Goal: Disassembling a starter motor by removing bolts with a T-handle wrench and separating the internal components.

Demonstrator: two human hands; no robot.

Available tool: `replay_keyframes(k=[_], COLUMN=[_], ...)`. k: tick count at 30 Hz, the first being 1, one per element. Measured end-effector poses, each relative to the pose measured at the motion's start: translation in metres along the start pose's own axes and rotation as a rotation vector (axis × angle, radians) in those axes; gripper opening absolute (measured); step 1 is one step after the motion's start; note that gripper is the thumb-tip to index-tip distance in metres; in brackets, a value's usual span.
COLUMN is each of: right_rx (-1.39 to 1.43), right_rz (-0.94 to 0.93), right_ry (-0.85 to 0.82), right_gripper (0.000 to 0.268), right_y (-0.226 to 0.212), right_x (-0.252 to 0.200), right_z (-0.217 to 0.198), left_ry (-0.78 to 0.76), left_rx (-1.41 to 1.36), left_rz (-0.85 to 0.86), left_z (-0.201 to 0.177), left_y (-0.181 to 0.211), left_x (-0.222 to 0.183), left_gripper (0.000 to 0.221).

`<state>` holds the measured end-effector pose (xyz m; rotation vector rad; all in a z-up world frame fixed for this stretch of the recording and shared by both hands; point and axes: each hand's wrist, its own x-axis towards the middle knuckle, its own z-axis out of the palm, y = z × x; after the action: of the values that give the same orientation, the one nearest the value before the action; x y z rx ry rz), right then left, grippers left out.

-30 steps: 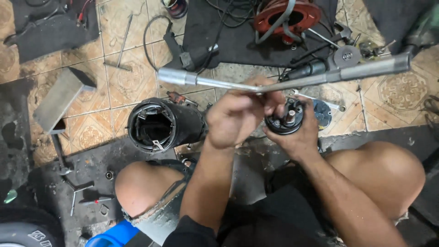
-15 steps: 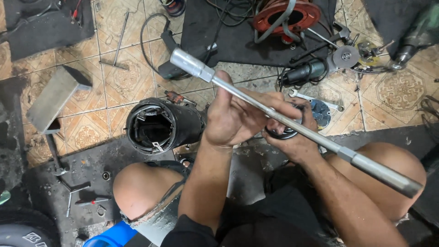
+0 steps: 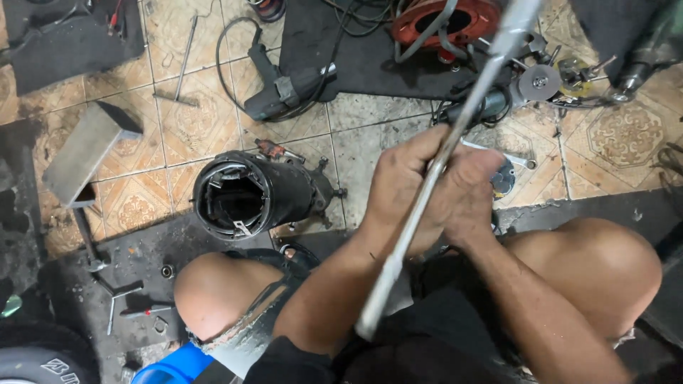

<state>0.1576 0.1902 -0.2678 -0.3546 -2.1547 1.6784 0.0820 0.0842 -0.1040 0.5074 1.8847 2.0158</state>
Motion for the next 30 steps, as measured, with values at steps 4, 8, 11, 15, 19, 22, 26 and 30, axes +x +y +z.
replay_keyframes(k=[4, 8, 11, 15, 19, 22, 26, 30], right_rx=[-0.094, -0.194, -0.191, -0.233, -0.108, -0.237, -0.276, -0.278], right_rz=[-0.04, 0.11, 0.049, 0.117, 0.014, 0.234, 0.265, 0.304], right_ry=[0.066, 0.072, 0.079, 0.074, 0.048, 0.088, 0.098, 0.093], right_gripper=[0.079, 0.111, 0.102, 0.108, 0.101, 0.092, 0.087, 0.091], right_y=[-0.022, -0.012, -0.013, -0.008, -0.015, -0.024, -0.041, -0.033], right_x=[0.009, 0.008, 0.008, 0.008, 0.011, 0.015, 0.022, 0.021], right_z=[0.001, 0.004, 0.006, 0.006, 0.002, 0.004, 0.003, 0.002], left_ry=[-0.192, -0.337, -0.472, -0.363, 0.257, 0.266, 0.1, -0.023], left_rx=[0.031, -0.029, -0.42, -0.52, 0.003, -0.228, -0.092, -0.051], left_rz=[0.049, 0.134, 0.097, 0.042, -0.053, -0.009, 0.051, 0.126], left_z=[-0.009, -0.035, -0.045, -0.038, -0.02, -0.015, -0.026, -0.029], left_y=[0.006, 0.001, -0.027, -0.04, 0.003, -0.022, 0.003, -0.012], left_x=[0.007, 0.019, 0.027, 0.02, 0.017, 0.02, 0.014, 0.019], left_gripper=[0.035, 0.037, 0.041, 0.055, 0.049, 0.04, 0.036, 0.025])
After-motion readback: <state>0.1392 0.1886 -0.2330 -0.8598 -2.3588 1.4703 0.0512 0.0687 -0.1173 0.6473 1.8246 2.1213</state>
